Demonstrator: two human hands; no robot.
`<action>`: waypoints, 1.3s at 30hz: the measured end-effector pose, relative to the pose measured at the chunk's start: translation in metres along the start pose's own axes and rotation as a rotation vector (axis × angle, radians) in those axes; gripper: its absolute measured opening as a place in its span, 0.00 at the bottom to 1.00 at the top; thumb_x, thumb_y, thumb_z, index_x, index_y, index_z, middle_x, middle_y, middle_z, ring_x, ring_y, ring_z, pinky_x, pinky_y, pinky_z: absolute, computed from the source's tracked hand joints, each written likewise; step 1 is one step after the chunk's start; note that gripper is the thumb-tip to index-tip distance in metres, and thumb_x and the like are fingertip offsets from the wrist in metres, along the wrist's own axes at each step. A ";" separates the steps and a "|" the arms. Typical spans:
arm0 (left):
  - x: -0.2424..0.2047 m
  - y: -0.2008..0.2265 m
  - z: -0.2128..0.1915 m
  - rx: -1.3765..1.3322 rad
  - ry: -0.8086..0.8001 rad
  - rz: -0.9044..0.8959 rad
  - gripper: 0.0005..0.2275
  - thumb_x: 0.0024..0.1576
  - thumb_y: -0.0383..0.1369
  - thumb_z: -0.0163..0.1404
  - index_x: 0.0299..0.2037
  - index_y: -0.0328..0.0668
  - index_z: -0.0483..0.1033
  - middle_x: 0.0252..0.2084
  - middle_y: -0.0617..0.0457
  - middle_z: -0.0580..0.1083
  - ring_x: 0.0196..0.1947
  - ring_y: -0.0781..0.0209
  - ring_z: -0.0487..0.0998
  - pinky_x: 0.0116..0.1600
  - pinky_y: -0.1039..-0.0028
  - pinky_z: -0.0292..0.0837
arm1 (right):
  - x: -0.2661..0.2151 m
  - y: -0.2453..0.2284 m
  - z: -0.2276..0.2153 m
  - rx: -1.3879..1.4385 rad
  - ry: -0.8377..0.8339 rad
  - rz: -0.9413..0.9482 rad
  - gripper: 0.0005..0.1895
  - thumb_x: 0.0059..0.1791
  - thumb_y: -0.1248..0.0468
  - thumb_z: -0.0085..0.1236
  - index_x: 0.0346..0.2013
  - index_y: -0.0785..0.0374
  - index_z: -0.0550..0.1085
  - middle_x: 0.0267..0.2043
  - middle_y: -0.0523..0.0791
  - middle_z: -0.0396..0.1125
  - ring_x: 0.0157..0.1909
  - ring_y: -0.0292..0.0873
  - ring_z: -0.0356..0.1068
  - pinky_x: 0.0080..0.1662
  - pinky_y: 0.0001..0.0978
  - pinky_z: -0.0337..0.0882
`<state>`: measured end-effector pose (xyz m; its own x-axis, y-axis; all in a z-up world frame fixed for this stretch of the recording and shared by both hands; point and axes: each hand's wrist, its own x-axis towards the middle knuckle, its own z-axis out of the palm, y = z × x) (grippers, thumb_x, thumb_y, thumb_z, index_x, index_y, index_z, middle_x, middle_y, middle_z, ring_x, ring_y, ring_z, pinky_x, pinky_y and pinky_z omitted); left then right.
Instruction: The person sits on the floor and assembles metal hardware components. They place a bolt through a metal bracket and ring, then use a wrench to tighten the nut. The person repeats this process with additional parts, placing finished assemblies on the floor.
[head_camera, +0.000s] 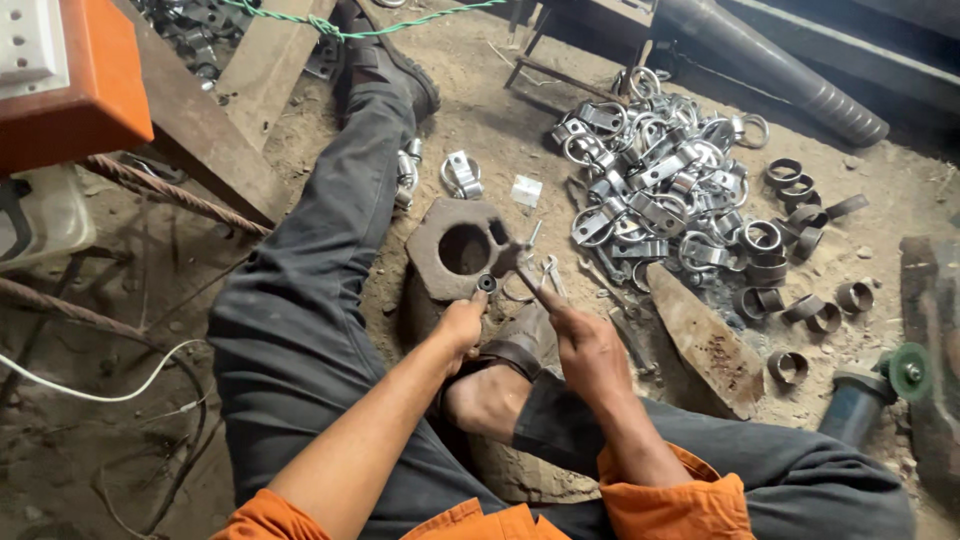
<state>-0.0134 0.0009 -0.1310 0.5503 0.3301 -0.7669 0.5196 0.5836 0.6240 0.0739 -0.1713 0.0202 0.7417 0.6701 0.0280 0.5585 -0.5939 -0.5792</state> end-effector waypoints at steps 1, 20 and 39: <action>0.000 0.001 0.000 -0.021 -0.009 -0.002 0.20 0.65 0.51 0.41 0.39 0.42 0.73 0.23 0.55 0.65 0.16 0.63 0.62 0.18 0.71 0.54 | 0.000 0.001 0.000 -0.001 0.031 0.003 0.12 0.49 0.64 0.57 0.46 0.52 0.81 0.37 0.49 0.76 0.37 0.54 0.75 0.38 0.45 0.73; 0.006 -0.004 -0.004 -0.110 -0.059 -0.040 0.17 0.65 0.50 0.42 0.44 0.44 0.72 0.22 0.61 0.60 0.16 0.68 0.57 0.19 0.74 0.51 | -0.005 -0.013 -0.013 0.185 0.337 -0.143 0.16 0.51 0.68 0.56 0.55 0.60 0.77 0.30 0.50 0.71 0.24 0.50 0.69 0.31 0.42 0.67; 0.009 -0.006 -0.008 -0.115 -0.082 -0.067 0.17 0.64 0.51 0.43 0.41 0.48 0.70 0.24 0.61 0.59 0.17 0.69 0.56 0.20 0.75 0.52 | -0.002 -0.023 -0.019 0.255 0.244 -0.085 0.19 0.52 0.66 0.55 0.58 0.53 0.76 0.34 0.49 0.74 0.28 0.46 0.71 0.34 0.35 0.70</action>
<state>-0.0165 0.0064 -0.1424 0.5709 0.2281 -0.7887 0.4815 0.6851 0.5467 0.0659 -0.1672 0.0488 0.7805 0.5683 0.2605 0.5342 -0.3897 -0.7502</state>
